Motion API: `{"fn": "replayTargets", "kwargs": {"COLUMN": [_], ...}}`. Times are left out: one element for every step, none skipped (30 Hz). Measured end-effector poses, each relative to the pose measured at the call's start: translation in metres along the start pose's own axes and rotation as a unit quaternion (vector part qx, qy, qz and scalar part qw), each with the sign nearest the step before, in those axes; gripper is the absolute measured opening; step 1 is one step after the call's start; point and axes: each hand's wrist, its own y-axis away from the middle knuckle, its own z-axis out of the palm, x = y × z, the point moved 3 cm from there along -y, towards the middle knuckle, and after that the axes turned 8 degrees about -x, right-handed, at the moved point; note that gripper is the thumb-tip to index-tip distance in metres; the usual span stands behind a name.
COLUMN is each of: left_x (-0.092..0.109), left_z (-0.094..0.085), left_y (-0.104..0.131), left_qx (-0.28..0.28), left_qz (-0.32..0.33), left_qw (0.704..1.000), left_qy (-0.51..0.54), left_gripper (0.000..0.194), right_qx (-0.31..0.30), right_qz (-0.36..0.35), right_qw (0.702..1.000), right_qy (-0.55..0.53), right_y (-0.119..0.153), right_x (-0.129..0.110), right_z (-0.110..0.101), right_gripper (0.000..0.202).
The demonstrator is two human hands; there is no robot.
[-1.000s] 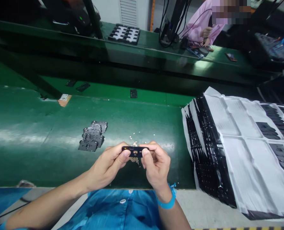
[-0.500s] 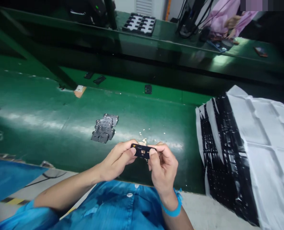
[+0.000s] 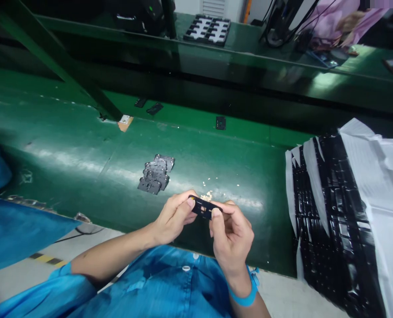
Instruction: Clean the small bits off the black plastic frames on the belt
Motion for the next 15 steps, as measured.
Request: {"fn": "replayTargets", "kwargs": {"left_x": [-0.001,-0.002,-0.0029,-0.0038,-0.0046,-0.0054,-0.0061,-0.0066,-0.0069,-0.007,-0.0069,-0.0067,-0.0064,-0.0059,-0.0052], "left_z": [0.0003,0.0006,0.001,0.0012,0.0012,0.0011,0.0007,0.0002,-0.0002,-0.0005,-0.0005,-0.0002,0.0004,0.001,0.0016], "left_y": [0.0,0.0,0.0,0.0002,0.0003,0.0005,0.0005,0.0004,0.0001,-0.0005,-0.0012,-0.0021,-0.0028,-0.0031,-0.0028], "left_qx": [0.003,0.007,0.01,0.013,0.016,0.02,0.024,0.029,0.034,0.04,0.046,0.053,0.062,0.075,0.089], "left_qz": [-0.004,-0.008,-0.01,-0.012,-0.013,-0.016,-0.019,-0.023,-0.028,-0.035,-0.045,-0.056,-0.069,-0.08,-0.09], "left_qw": [1.0,1.0,0.999,0.999,0.998,0.998,0.997,0.996,0.994,0.993,0.99,0.986,0.982,0.978,0.974], "left_qy": [0.014,0.026,0.036,0.045,0.055,0.065,0.075,0.085,0.096,0.11,0.127,0.146,0.165,0.179,0.186], "left_gripper": [0.048,0.048,0.049,0.049,0.049,0.05,0.05,0.051,0.051,0.051,0.05,0.05,0.049,0.047,0.046], "right_qx": [-0.003,-0.006,-0.01,-0.013,-0.017,-0.02,-0.024,-0.028,-0.031,-0.035,-0.039,-0.043,-0.048,-0.053,-0.06], "right_qz": [-0.003,-0.004,-0.005,-0.007,-0.01,-0.016,-0.026,-0.041,-0.061,-0.086,-0.11,-0.13,-0.143,-0.146,-0.134], "right_qw": [1.0,1.0,1.0,1.0,1.0,0.999,0.999,0.997,0.995,0.991,0.986,0.98,0.976,0.974,0.976], "right_qy": [0.002,0.003,0.006,0.01,0.018,0.028,0.041,0.057,0.076,0.097,0.12,0.142,0.159,0.168,0.164], "right_y": [0.0006,0.0012,0.0018,0.0023,0.0028,0.0033,0.0038,0.0045,0.0052,0.0062,0.0073,0.0082,0.009,0.0092,0.0087], "right_x": [-0.0001,0.0003,0.0009,0.0018,0.0027,0.0034,0.0037,0.0034,0.0024,0.0009,-0.0007,-0.0022,-0.0034,-0.0038,-0.0032], "right_z": [0.0002,0.0004,0.0005,0.0005,0.0004,0.0002,0.0001,0.0001,0.0002,0.0006,0.0012,0.002,0.003,0.0039,0.0047], "right_gripper": [0.012,0.012,0.013,0.013,0.014,0.015,0.017,0.019,0.022,0.026,0.032,0.037,0.042,0.045,0.044]}}
